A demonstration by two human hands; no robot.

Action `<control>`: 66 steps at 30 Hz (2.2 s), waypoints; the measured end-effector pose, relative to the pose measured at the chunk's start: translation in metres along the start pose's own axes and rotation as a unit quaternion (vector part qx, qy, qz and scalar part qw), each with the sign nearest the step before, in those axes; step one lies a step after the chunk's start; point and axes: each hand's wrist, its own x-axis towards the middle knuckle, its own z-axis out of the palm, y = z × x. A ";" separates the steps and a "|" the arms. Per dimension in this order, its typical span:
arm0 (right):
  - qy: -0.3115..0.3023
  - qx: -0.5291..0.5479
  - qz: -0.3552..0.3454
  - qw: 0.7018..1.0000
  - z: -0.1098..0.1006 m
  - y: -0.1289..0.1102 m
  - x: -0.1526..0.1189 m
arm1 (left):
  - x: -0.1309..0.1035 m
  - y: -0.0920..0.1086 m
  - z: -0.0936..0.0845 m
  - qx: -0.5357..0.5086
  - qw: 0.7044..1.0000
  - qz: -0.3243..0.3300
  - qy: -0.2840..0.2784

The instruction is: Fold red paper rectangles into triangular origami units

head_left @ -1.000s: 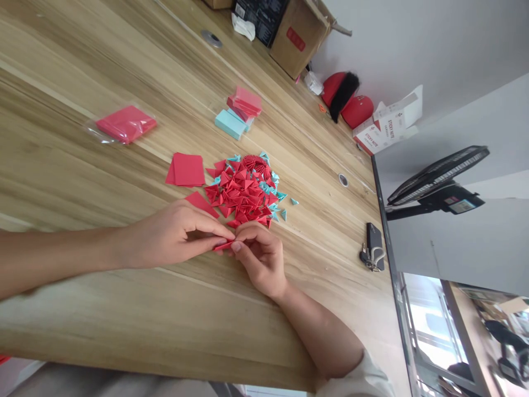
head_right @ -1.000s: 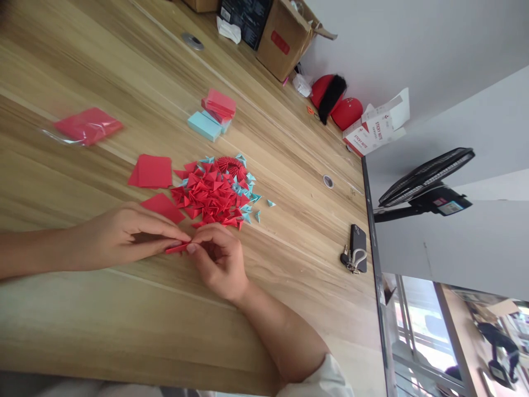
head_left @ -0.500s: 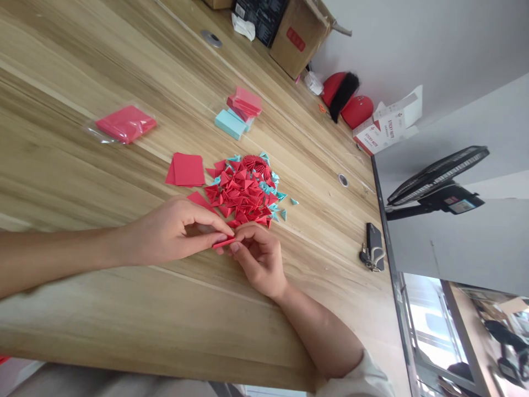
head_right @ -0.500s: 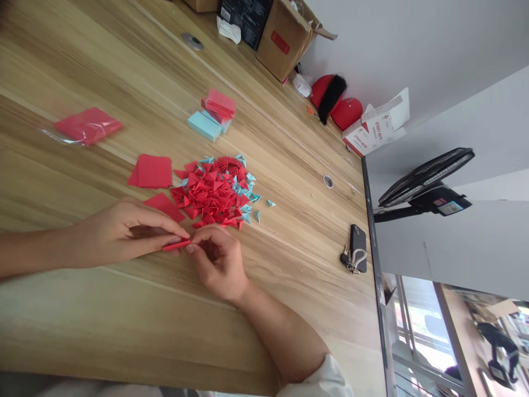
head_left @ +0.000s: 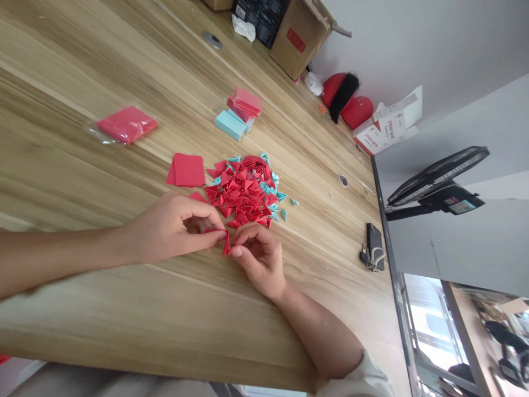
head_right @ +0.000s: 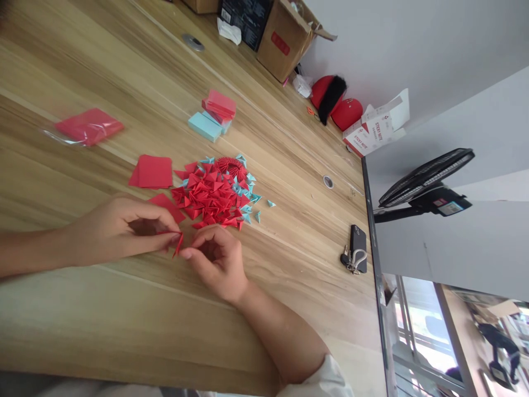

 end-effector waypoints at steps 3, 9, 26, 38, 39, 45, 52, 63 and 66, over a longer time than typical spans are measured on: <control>-0.031 0.019 -0.010 0.999 0.000 0.002 -0.002 | 0.000 0.002 0.001 0.034 0.999 0.011 0.029; -0.036 0.031 -0.010 0.999 0.002 0.004 -0.006 | -0.002 0.008 0.003 0.099 0.994 0.044 0.033; 0.070 0.045 0.039 0.996 0.006 0.003 -0.009 | 0.003 0.014 0.003 -0.175 0.977 -0.083 -0.084; 0.027 -0.170 -0.200 0.965 -0.003 0.006 -0.014 | 0.010 0.005 -0.002 -0.166 0.977 -0.076 -0.113; 0.021 -0.187 -0.217 0.958 -0.005 0.006 -0.014 | 0.010 0.006 -0.002 -0.166 0.977 -0.073 -0.110; -0.002 -0.232 -0.273 0.934 -0.006 0.007 -0.011 | 0.011 0.004 -0.003 -0.156 0.980 -0.049 -0.113; -0.015 -0.252 -0.320 0.913 -0.006 0.003 -0.009 | 0.009 0.006 -0.003 -0.146 0.980 -0.077 -0.108; -0.036 -0.291 -0.317 0.902 -0.010 0.009 -0.011 | 0.007 0.008 -0.001 -0.122 0.986 -0.078 -0.084; -0.033 -0.307 -0.336 0.890 -0.009 0.010 -0.011 | 0.009 0.006 -0.003 -0.125 0.982 -0.097 -0.102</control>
